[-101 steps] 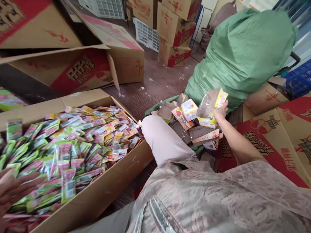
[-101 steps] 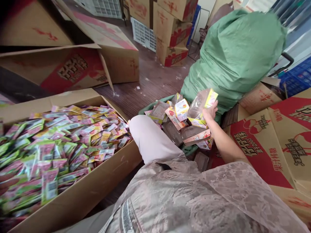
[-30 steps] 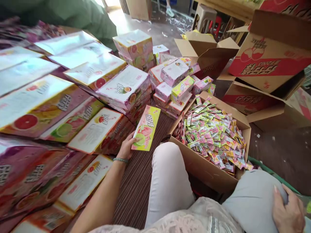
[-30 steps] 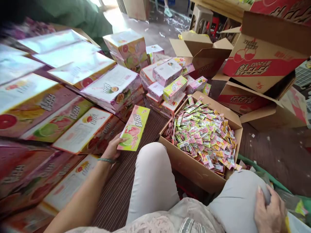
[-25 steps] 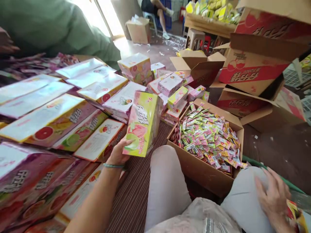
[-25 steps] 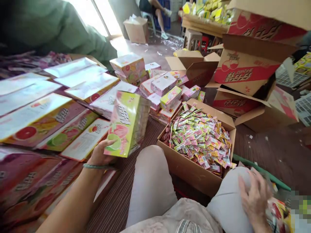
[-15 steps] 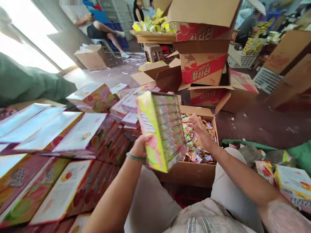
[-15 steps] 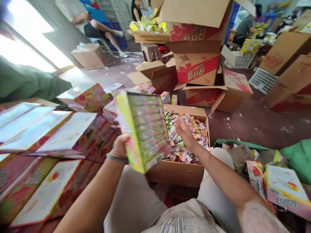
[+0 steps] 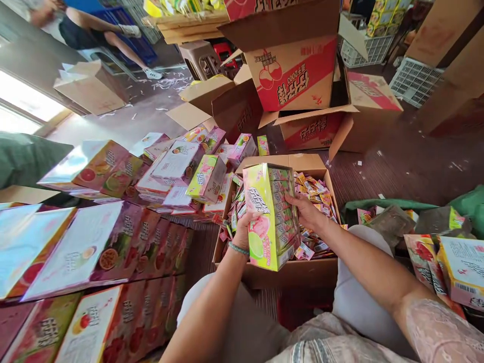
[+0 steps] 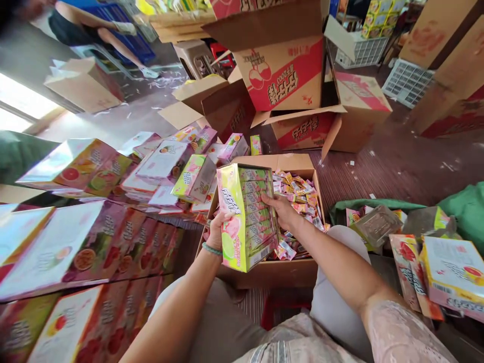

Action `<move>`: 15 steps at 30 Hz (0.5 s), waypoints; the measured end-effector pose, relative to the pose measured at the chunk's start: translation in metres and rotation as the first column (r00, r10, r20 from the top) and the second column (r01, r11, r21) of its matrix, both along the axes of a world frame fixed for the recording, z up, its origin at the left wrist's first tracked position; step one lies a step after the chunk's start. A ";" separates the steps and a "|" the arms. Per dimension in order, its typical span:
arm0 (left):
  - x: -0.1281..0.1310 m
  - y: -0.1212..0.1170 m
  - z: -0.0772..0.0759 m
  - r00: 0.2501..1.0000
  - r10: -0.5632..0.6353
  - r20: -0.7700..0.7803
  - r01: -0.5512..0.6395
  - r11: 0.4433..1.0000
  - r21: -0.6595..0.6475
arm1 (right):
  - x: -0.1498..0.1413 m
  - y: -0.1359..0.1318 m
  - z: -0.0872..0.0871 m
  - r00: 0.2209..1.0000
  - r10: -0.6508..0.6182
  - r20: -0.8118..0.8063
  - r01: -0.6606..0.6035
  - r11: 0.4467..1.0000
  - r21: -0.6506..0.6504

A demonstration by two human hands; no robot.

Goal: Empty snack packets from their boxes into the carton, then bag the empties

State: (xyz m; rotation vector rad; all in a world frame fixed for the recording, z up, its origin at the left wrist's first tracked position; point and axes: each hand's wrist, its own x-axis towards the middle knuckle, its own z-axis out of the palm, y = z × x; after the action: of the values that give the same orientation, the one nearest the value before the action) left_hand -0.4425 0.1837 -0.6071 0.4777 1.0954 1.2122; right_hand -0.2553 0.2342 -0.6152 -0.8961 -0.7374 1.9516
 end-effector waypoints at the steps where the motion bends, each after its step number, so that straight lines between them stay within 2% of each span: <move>1: 0.000 0.003 0.002 1.000 0.002 -0.001 -0.002 1.000 -0.014 | -0.001 0.004 -0.003 1.000 -0.020 0.014 0.020 1.000 -0.006; 5: 0.001 0.009 0.008 0.999 -0.043 -0.022 0.045 0.994 0.096 | -0.006 0.011 -0.020 0.986 -0.098 0.133 0.102 0.994 -0.025; 8: 0.001 0.008 0.009 0.998 -0.058 -0.038 0.063 0.986 0.155 | -0.012 0.008 -0.026 0.992 -0.057 0.112 0.062 0.997 -0.039; 10: -0.001 0.006 0.009 0.996 -0.085 -0.026 0.087 0.990 0.114 | -0.014 0.005 -0.024 0.999 -0.003 0.048 0.004 1.000 -0.023; 13: -0.006 0.002 0.009 0.991 -0.127 -0.046 0.126 0.992 -0.023 | -0.013 0.001 -0.014 0.997 0.081 0.009 -0.081 0.997 -0.009; 15: -0.011 0.000 0.008 0.976 -0.103 -0.192 0.093 0.994 -0.061 | -0.012 0.000 -0.008 0.992 0.125 -0.005 -0.125 0.991 -0.044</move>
State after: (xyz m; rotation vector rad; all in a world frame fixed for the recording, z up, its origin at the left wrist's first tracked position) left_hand -0.4539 0.1833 -0.5988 0.6142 1.2522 1.0638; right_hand -0.2678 0.2346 -0.6227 -0.8925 -0.7682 2.0860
